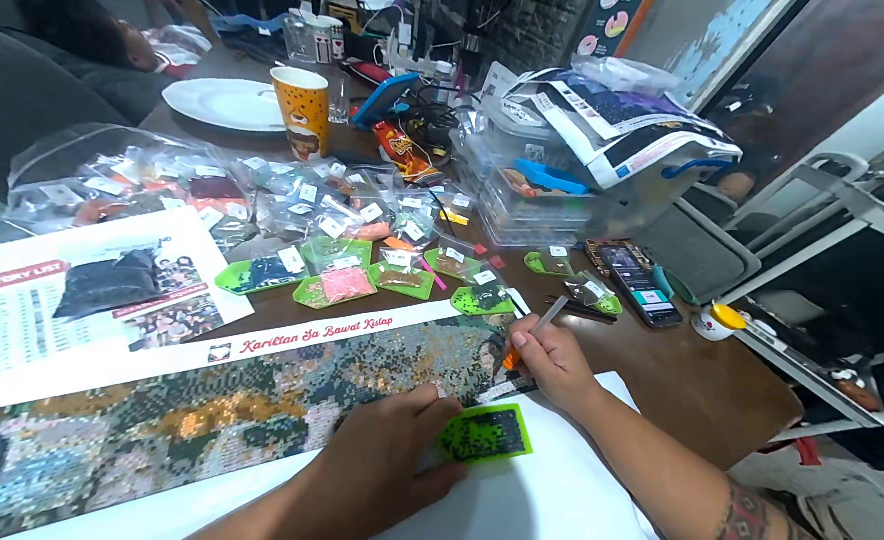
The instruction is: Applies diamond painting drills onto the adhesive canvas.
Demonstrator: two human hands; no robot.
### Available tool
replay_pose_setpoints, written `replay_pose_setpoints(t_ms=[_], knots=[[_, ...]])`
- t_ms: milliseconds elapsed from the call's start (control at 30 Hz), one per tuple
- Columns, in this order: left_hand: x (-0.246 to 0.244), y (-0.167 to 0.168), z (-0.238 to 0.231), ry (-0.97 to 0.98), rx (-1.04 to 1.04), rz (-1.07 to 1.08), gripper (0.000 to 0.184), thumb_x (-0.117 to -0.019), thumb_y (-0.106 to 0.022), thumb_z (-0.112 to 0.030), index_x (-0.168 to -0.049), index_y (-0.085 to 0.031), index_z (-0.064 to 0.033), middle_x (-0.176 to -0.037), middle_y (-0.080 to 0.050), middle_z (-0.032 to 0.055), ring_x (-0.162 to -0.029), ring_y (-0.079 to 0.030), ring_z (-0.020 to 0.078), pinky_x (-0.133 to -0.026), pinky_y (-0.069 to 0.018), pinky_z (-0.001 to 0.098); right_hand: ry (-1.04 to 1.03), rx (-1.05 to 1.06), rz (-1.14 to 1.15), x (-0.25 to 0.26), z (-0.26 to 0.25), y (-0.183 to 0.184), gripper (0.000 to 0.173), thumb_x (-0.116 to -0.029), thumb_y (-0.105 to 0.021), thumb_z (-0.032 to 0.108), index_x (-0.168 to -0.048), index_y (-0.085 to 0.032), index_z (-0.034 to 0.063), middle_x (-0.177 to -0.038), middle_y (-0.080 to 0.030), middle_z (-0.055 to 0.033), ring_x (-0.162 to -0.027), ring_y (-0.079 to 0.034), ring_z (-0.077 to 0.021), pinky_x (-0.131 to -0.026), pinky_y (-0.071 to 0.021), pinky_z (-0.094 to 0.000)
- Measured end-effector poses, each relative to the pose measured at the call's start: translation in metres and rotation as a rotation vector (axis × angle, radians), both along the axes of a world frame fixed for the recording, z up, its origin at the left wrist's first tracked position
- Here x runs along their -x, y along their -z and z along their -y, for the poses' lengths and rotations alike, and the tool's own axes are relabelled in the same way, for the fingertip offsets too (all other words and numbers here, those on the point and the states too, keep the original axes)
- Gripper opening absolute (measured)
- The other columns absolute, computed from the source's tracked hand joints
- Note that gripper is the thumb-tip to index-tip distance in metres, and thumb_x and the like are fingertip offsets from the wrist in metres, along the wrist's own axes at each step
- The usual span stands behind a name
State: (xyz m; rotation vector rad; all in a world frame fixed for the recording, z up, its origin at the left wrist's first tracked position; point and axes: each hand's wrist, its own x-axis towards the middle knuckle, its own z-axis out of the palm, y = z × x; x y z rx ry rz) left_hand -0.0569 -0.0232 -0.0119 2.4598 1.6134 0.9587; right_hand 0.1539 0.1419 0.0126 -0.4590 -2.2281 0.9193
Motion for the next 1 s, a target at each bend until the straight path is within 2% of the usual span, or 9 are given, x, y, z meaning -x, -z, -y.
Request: replay_pose_setpoints(t_ms=[700, 900, 1000], knots=[[0.0005, -0.0002, -0.0003, 0.011, -0.008, -0.007, 0.047, -0.0915, -0.059, -0.054, -0.116, -0.07, -0.0154, -0.079, -0.056, 0.0007, -0.059, -0.057, 0.0136, -0.046, -0.0465, 0.0281, -0.001, -0.01, 0.015, 0.0028, 0.001, 0.0, 0.022, -0.1056, -0.044, 0.016, -0.092, -0.06, 0.009, -0.064, -0.054, 0.0075, -0.053, -0.048, 0.0053, -0.05, -0.0409, -0.01], [0.0005, -0.0005, -0.0002, 0.012, -0.001, -0.007, 0.048, -0.0912, -0.059, -0.055, -0.116, -0.071, -0.0153, -0.079, -0.057, 0.0004, -0.059, -0.057, 0.0134, -0.046, -0.0463, 0.028, -0.005, -0.138, 0.017, 0.0028, 0.0029, 0.0027, 0.025, -0.1075, -0.045, 0.022, -0.089, -0.057, 0.0097, -0.063, -0.052, 0.0065, -0.053, -0.048, 0.0051, -0.051, -0.0419, -0.0105], [0.0003, -0.0005, -0.0003, 0.005, 0.005, -0.009, 0.048, -0.091, -0.059, -0.055, -0.116, -0.071, -0.0156, -0.079, -0.057, 0.0006, -0.059, -0.057, 0.014, -0.045, -0.0472, 0.0292, 0.021, -0.176, 0.026, 0.0024, 0.0041, 0.0031, 0.026, -0.1068, -0.046, 0.022, -0.09, -0.06, 0.0084, -0.063, -0.054, 0.0055, -0.054, -0.05, 0.004, -0.051, -0.0444, -0.0119]])
